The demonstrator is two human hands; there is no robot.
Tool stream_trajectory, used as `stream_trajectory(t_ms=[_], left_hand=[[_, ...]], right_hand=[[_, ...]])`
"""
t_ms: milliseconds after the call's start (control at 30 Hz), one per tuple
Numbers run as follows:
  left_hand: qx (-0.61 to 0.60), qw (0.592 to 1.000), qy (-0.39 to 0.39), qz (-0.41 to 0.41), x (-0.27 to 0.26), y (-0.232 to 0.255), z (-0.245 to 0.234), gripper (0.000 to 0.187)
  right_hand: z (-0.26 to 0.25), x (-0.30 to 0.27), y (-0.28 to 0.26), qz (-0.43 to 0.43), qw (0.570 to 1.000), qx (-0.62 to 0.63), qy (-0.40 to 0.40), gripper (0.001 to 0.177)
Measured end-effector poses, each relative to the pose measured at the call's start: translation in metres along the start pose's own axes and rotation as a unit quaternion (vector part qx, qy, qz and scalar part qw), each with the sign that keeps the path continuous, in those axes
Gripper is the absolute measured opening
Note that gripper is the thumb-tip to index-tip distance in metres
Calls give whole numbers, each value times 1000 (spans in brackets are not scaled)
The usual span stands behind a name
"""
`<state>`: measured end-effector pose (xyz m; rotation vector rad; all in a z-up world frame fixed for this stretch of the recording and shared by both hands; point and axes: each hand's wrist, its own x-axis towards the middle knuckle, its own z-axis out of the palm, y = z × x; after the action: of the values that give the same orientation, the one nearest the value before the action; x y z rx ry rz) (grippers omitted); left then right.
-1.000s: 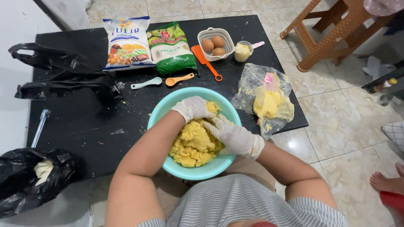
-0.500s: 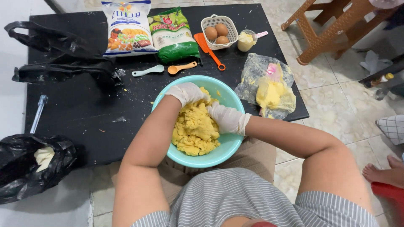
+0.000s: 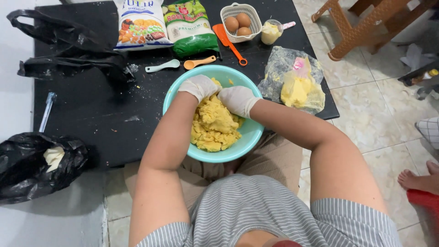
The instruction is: The person is kneading and mixing a yellow dough in a light blue bowl using both hands.
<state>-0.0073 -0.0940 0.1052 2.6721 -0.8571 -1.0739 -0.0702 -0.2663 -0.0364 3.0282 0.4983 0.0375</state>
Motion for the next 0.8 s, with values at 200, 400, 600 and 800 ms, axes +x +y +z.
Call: stream_trajectory(t_ms=[200,400,600,800], left_hand=[[-16,1000,14,-2,7,-2,1,79],[-31,999,16,-8,25,-12,4,78],[-52,998,20,-16,42,-20,8,77],[-67,997,29,-29,51,-24,11,76]], right_hand=[[-26,3,3,70,968,97,-219,82],[-80,-48,-13,70,967,17,-243,105],[-102,-37,-45,62,958,-31,-278,151],[-53,-20,-48,22,992,48,-115,77]])
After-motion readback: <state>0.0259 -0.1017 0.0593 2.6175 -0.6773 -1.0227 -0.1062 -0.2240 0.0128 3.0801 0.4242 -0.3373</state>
